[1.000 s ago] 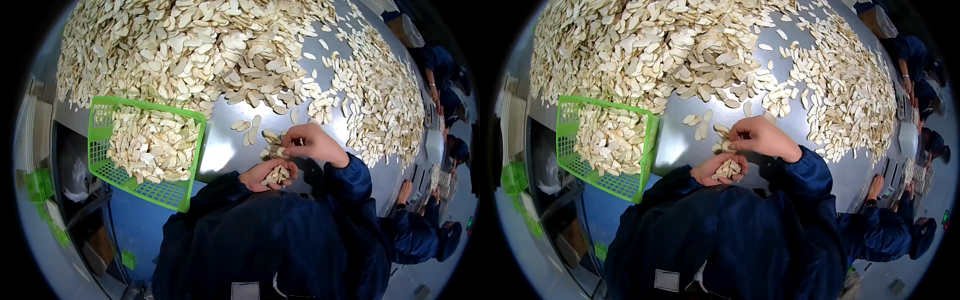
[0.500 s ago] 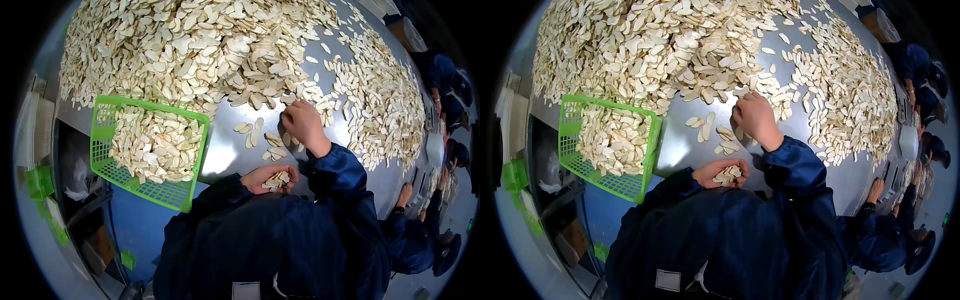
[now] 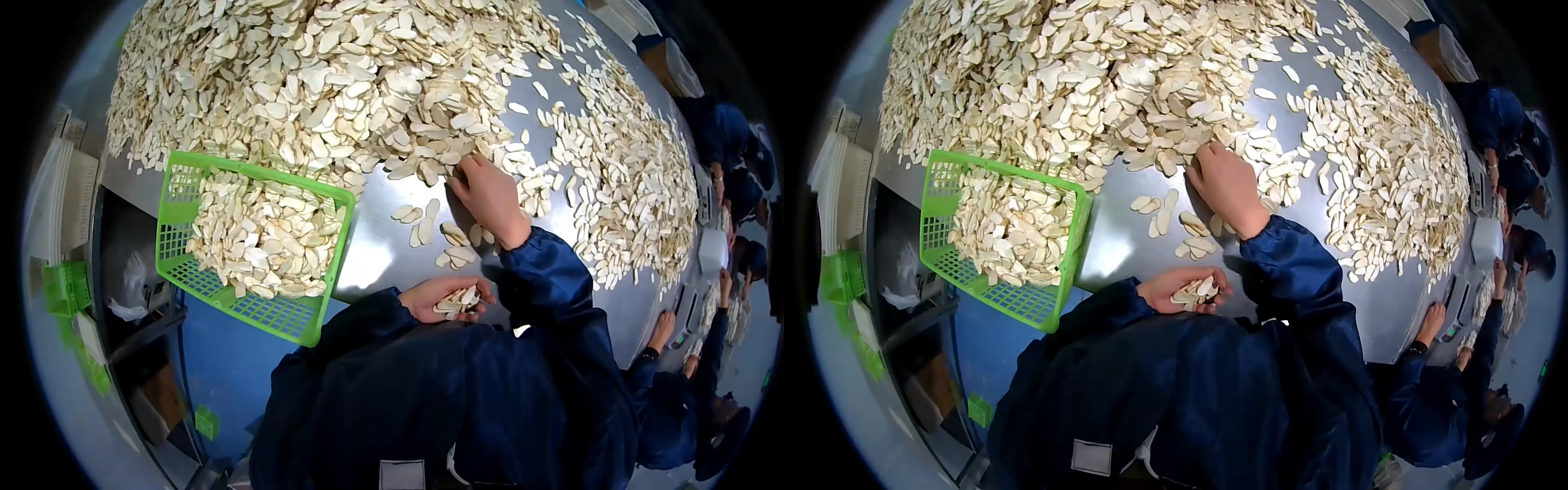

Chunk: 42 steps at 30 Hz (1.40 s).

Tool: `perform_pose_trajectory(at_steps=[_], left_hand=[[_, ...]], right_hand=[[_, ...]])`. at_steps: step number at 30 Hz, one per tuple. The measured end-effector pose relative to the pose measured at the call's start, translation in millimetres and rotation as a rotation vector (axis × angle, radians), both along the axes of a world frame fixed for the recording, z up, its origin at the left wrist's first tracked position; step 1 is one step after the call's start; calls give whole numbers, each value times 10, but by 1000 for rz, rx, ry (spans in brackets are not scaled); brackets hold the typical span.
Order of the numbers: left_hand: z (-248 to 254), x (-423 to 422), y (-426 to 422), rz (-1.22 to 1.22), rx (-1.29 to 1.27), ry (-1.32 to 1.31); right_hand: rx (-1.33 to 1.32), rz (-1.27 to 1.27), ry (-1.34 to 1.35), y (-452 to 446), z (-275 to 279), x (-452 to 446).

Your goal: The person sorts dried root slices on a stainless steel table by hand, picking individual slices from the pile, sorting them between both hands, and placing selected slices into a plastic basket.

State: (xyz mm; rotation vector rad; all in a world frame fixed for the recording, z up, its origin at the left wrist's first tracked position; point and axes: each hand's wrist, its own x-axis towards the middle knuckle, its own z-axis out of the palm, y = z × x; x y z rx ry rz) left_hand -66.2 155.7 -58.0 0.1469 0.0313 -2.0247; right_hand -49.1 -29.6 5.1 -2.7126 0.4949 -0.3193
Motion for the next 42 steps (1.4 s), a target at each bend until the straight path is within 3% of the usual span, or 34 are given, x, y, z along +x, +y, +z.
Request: perform_pose_trajectory(at_steps=[4,8,10,12,16,17,24,28,31,34,35,38,39,42], left_hand=[[34,2,-1,-4,-16,-1],[53,-6,-39,-16,1,-29],[63,-2,-57,-32,0,-34],[39,-3,-57,-40,7,-29],[78,13,-26,-2,14,-50],[77,12,-20,4,11,-46],[31,-11,-50,-18,13,-75],[49,4,-32,-15,23,-68],[27,-17,-16,26,-10,-58],[-58,-38,-28,41,-44,32],[-55,-30,-23,43,-26,39],[106,20,-32,42,21,64],[186,33,-39,40,34,72],[152,10,-45,8,26,38]], right_hand=[[30,19,170,-213,87,-112],[489,246,526,-393,393,-283],[533,118,364,-242,412,-202],[205,108,84,-139,45,-117],[53,33,-8,130,-77,-4],[106,28,86,118,-70,-25],[113,125,37,-49,-102,-296],[-42,151,81,27,0,-333],[-10,179,-19,-47,0,-339],[407,159,54,-99,192,-337],[600,113,249,-93,376,-354],[835,494,551,-124,748,-393],[795,570,557,-122,771,-372],[480,379,267,-29,512,-166]])
